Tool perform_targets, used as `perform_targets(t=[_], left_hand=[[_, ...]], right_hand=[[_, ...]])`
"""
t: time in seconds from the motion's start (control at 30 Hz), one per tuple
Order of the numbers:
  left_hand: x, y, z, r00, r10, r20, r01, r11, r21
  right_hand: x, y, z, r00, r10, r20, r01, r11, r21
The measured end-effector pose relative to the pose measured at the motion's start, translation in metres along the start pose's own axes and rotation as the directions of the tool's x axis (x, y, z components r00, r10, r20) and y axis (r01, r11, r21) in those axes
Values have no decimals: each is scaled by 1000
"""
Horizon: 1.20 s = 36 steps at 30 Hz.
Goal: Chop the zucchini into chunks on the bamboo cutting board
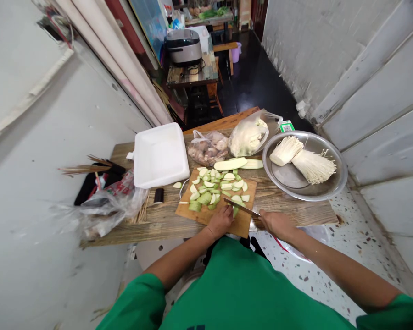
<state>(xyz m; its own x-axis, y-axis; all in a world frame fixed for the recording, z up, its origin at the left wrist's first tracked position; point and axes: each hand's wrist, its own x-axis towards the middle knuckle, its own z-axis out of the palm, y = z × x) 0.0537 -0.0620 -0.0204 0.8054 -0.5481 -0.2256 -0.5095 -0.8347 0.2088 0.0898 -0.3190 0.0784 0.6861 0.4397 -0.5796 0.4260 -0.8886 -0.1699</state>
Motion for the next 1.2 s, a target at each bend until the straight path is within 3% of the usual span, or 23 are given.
perform_targets(t=[0.3,0.6,0.77,0.93,1.2], left_hand=[[0,0,-2,1000,0,27,0,1000,-17],[-12,-1,-10,999,36,27,-36,999,14],[-16,-5,-3,998,65,16,-65,998,20],[-16,-9,1,994,107,-20,-105,993,61],[-14,-12,8,991,121,-54,-119,992,40]], right_hand=[[25,4,24,999,8,50,-8,1000,-1],[59,34,8,996,-44,-75,42,999,-28],[41,24,-7,995,-59,-82,55,997,-52],[9,0,-17,999,-49,7,49,997,-62],[-1,-2,9,999,-33,21,34,999,-31]])
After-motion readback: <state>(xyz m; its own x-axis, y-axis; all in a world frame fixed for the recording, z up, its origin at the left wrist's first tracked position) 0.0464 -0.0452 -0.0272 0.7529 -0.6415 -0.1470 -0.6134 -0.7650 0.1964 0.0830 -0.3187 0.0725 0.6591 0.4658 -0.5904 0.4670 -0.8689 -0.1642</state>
